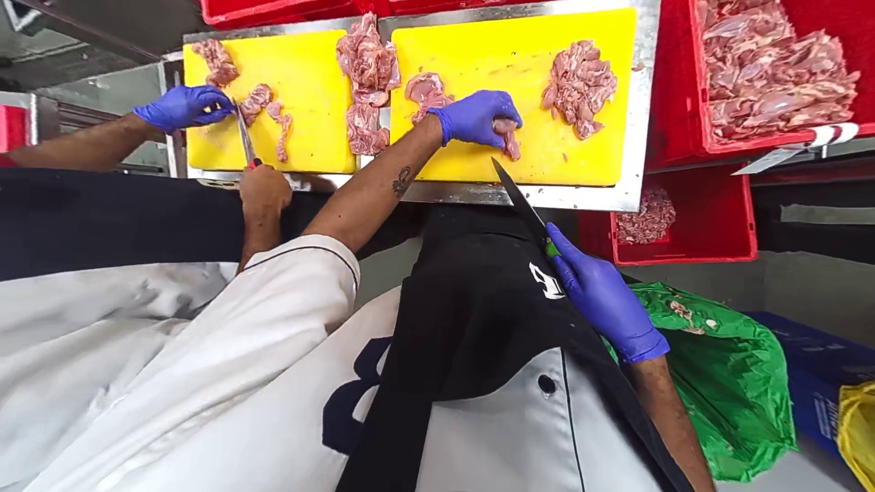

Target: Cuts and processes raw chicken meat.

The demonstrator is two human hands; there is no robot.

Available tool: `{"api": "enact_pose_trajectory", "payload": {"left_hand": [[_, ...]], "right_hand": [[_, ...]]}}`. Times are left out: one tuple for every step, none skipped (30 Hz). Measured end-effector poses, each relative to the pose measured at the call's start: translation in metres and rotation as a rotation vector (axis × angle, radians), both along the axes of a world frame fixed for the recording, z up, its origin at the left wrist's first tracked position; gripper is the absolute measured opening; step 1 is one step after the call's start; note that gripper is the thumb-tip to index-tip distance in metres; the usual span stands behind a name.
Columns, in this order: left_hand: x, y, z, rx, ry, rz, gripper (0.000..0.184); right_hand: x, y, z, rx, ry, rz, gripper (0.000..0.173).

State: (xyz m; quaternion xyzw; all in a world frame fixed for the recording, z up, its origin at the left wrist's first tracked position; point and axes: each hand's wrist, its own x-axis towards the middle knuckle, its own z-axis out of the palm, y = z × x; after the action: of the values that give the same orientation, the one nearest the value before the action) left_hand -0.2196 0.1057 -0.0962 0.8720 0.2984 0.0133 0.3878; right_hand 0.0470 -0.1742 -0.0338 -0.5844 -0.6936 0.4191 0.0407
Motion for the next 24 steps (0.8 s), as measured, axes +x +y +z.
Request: {"api": "enact_pose_trajectory", "payload": {"left_hand": [[0.000, -0.001, -0.004, 0.037, 0.009, -0.052, 0.035], [0.002, -0.001, -0.004, 0.048, 0.035, -0.072, 0.027], [0.004, 0.001, 0.000, 0.031, 0.068, -0.072, 0.023], [0.006, 0.001, 0.003, -0.015, 0.083, -0.057, 0.023], [0.008, 0.004, 0.008, -0.067, 0.066, -0.030, 0.024], [0.007, 0.008, 0.011, -0.100, 0.012, 0.006, 0.025], [0.005, 0.010, 0.016, -0.118, -0.068, 0.051, 0.027], [0.004, 0.011, 0.022, -0.114, -0.173, 0.101, 0.027], [0.004, 0.011, 0.029, -0.088, -0.294, 0.154, 0.026], [0.005, 0.010, 0.038, -0.044, -0.404, 0.209, 0.023], [0.006, 0.008, 0.047, 0.027, -0.485, 0.252, 0.020], [0.005, 0.003, 0.053, 0.134, -0.513, 0.285, 0.018], [0.004, -0.004, 0.056, 0.252, -0.469, 0.310, 0.018], [0.000, -0.013, 0.053, 0.349, -0.356, 0.322, 0.020], [-0.005, -0.025, 0.044, 0.397, -0.213, 0.313, 0.023], [-0.011, -0.038, 0.027, 0.391, -0.080, 0.287, 0.027], [-0.019, -0.054, 0.007, 0.358, 0.006, 0.264, 0.029], [-0.029, -0.069, -0.012, 0.325, 0.027, 0.268, 0.030], [-0.039, -0.080, -0.025, 0.314, -0.004, 0.306, 0.030], [-0.047, -0.087, -0.031, 0.313, -0.042, 0.358, 0.029], [-0.054, -0.090, -0.033, 0.308, -0.078, 0.406, 0.028], [-0.058, -0.097, -0.035, 0.273, -0.110, 0.462, 0.026], [-0.061, -0.099, -0.036, 0.235, -0.154, 0.522, 0.024], [-0.064, -0.097, -0.037, 0.204, -0.230, 0.585, 0.021]], "right_hand": [[-0.003, 0.005, -0.001, -0.008, 0.010, 0.020, 0.051], [-0.007, 0.010, -0.003, -0.016, 0.019, 0.037, 0.051], [-0.011, 0.016, -0.006, -0.020, 0.027, 0.057, 0.051], [-0.014, 0.021, -0.009, -0.030, 0.037, 0.081, 0.051], [-0.017, 0.028, -0.015, -0.034, 0.062, 0.099, 0.051], [-0.020, 0.036, -0.022, -0.036, 0.099, 0.114, 0.051], [-0.023, 0.044, -0.029, -0.047, 0.134, 0.127, 0.051], [-0.023, 0.051, -0.034, -0.060, 0.159, 0.126, 0.051], [-0.021, 0.058, -0.039, -0.068, 0.175, 0.100, 0.050], [-0.015, 0.065, -0.044, -0.077, 0.188, 0.050, 0.049], [-0.008, 0.073, -0.048, -0.082, 0.196, -0.025, 0.049], [0.002, 0.079, -0.052, -0.082, 0.192, -0.121, 0.049], [0.011, 0.084, -0.055, -0.066, 0.180, -0.225, 0.049], [0.020, 0.090, -0.056, -0.032, 0.165, -0.307, 0.050], [0.026, 0.093, -0.054, 0.005, 0.159, -0.351, 0.051], [0.028, 0.094, -0.049, 0.035, 0.172, -0.374, 0.051], [0.025, 0.092, -0.044, 0.060, 0.210, -0.395, 0.052], [0.019, 0.089, -0.039, 0.074, 0.264, -0.415, 0.052], [0.010, 0.086, -0.034, 0.067, 0.326, -0.426, 0.052], [0.001, 0.084, -0.032, 0.035, 0.390, -0.418, 0.052], [-0.005, 0.081, -0.033, -0.022, 0.454, -0.396, 0.052], [-0.007, 0.075, -0.038, -0.106, 0.506, -0.372, 0.051], [-0.006, 0.072, -0.046, -0.177, 0.541, -0.365, 0.049], [-0.005, 0.072, -0.055, -0.210, 0.552, -0.385, 0.049]]}}
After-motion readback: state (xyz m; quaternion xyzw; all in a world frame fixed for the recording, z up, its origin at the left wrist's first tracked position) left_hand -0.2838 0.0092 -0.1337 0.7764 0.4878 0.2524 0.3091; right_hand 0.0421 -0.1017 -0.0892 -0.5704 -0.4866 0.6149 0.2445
